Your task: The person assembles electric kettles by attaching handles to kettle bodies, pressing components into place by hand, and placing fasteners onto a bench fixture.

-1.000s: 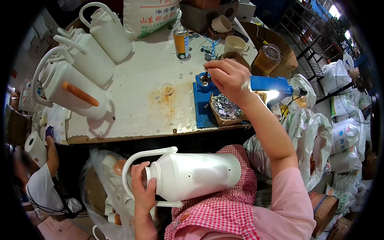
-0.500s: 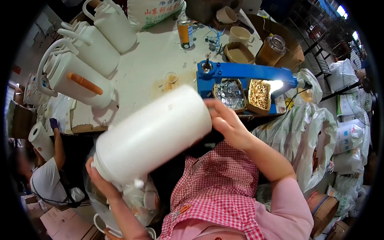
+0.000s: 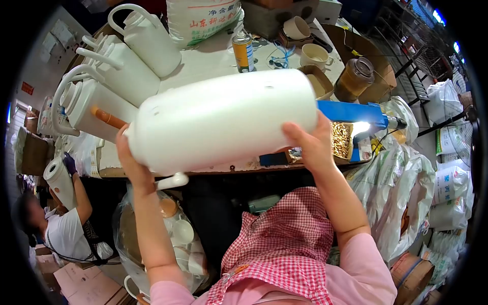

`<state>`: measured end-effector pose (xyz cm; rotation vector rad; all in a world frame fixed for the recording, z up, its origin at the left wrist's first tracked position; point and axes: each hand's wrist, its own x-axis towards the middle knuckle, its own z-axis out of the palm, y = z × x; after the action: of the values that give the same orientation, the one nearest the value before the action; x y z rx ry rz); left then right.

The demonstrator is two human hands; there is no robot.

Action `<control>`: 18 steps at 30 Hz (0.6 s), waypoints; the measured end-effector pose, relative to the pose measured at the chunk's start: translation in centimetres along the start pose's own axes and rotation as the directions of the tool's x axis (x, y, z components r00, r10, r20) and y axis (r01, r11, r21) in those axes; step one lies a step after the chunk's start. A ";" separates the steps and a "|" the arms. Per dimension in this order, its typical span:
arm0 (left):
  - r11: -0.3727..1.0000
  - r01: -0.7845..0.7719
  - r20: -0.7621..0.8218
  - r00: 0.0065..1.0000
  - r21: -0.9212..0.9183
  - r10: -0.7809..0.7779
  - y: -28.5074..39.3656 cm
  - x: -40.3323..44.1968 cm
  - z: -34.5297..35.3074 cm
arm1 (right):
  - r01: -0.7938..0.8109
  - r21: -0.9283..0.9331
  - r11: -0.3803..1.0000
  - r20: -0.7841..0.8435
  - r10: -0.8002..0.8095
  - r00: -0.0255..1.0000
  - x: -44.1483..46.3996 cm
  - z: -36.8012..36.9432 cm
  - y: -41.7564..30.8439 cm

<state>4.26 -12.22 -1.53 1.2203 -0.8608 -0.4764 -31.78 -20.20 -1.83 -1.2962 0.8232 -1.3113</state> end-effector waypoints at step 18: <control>0.999 0.040 0.308 0.950 0.029 -0.047 -4.2 -5.2 16.9 | 0.132 -0.039 0.990 -0.246 -0.138 0.959 -0.8 -18.1 2.1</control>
<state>-11.65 -20.07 -5.49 1.2046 -1.1084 -0.7085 -48.92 -23.47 -7.07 -1.2381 0.9368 -1.6014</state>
